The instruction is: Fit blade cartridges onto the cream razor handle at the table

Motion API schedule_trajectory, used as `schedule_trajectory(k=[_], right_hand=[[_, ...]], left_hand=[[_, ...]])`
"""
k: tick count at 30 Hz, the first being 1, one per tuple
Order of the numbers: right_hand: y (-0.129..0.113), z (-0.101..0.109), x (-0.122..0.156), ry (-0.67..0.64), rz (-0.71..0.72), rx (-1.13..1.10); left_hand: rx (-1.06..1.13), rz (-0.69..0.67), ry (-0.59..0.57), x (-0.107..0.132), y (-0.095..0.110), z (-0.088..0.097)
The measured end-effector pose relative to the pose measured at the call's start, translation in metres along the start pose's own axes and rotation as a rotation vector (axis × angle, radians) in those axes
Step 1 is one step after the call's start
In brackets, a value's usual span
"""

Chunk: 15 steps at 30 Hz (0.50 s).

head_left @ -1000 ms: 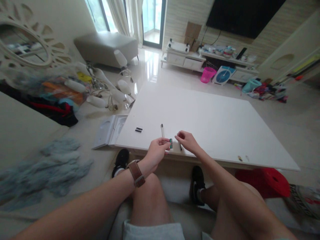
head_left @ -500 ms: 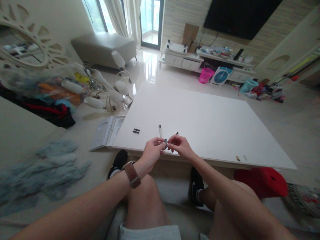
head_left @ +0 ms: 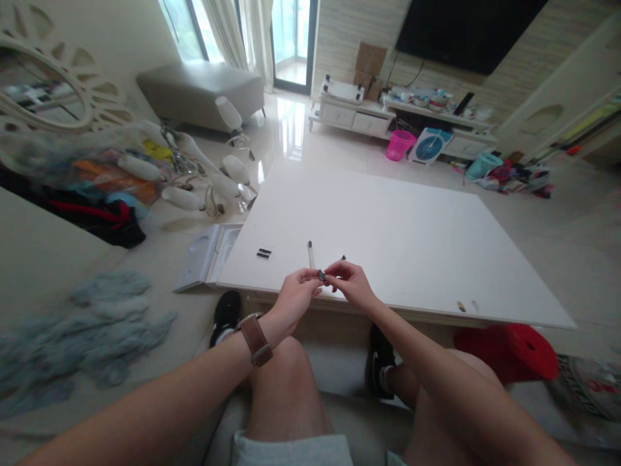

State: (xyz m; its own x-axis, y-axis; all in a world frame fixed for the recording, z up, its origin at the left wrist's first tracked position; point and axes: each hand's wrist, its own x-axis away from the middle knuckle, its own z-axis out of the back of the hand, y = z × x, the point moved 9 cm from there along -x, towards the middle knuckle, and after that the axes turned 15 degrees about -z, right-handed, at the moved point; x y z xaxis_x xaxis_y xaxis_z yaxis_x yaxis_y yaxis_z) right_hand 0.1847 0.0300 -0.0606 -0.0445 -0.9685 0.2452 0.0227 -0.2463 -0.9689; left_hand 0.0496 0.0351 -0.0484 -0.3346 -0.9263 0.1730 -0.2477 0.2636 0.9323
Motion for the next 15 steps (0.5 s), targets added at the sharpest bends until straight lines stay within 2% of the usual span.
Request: schedule_trajectory(k=[15], right_hand=[[-0.0019,0.0008,0.002,0.029,-0.011,0.12]], left_hand=[[-0.015,0.026,0.018,0.0018,0.0005,0.0007]])
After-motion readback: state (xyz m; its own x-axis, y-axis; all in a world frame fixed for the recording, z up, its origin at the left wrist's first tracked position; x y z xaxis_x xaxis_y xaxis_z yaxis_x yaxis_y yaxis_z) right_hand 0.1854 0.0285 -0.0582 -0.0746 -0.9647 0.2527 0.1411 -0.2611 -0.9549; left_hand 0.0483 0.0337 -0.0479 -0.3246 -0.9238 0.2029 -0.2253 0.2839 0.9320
